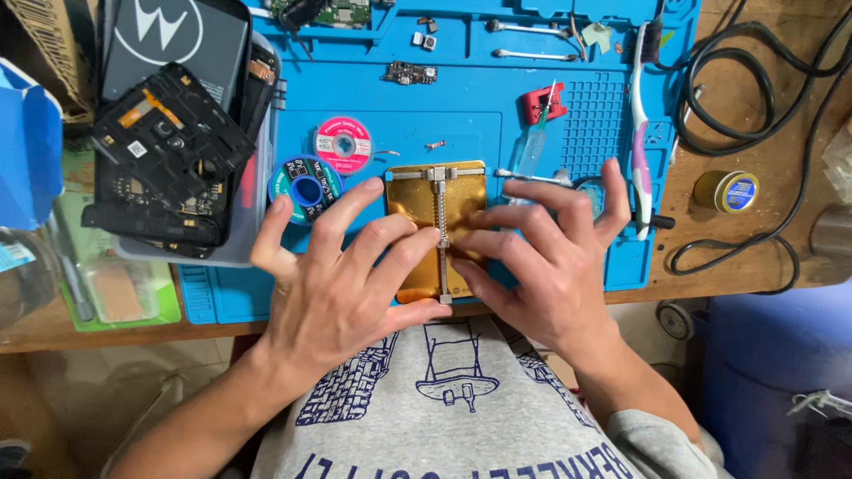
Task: The person cleans a small circuit board using a syringe to apply liquid and a toothbrush to scrub the surface. They repeatedly apply liquid and scrub different areas of the board, then place it back on the workbench.
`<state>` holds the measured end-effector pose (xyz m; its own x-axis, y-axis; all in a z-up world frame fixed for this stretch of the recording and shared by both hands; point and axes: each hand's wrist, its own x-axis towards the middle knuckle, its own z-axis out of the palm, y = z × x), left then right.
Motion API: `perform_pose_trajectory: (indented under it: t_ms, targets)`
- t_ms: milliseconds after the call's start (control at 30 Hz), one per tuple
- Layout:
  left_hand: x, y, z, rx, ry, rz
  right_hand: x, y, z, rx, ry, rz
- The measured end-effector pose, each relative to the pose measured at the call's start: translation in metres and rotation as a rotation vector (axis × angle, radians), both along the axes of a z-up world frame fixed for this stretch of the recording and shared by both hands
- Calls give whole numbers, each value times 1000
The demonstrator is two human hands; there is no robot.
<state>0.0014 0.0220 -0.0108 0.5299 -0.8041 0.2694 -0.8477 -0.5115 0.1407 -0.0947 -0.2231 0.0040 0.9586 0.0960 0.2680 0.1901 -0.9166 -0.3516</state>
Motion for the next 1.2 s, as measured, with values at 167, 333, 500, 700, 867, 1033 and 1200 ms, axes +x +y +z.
perform_pose_trajectory:
  t_ms: [167,333,500,700,867,1033,1200]
  targets:
    - [-3,5,-5,-28,43,-30,3,0,-2,-15,35,91]
    - [3,2,-5,-95,140,-11,13,-5,-4,-11,68,76]
    - [4,2,-7,-89,90,23,26,-7,0,-13,103,70]
    - [2,4,-10,-64,78,-20,33,-3,8,4,149,96]
    - [3,7,-12,-45,69,-43,40,4,15,-89,179,71]
    - [3,8,-16,-98,113,-81,43,9,26,-172,264,84]
    - [9,4,-13,-185,141,-113,46,16,36,-374,325,128]
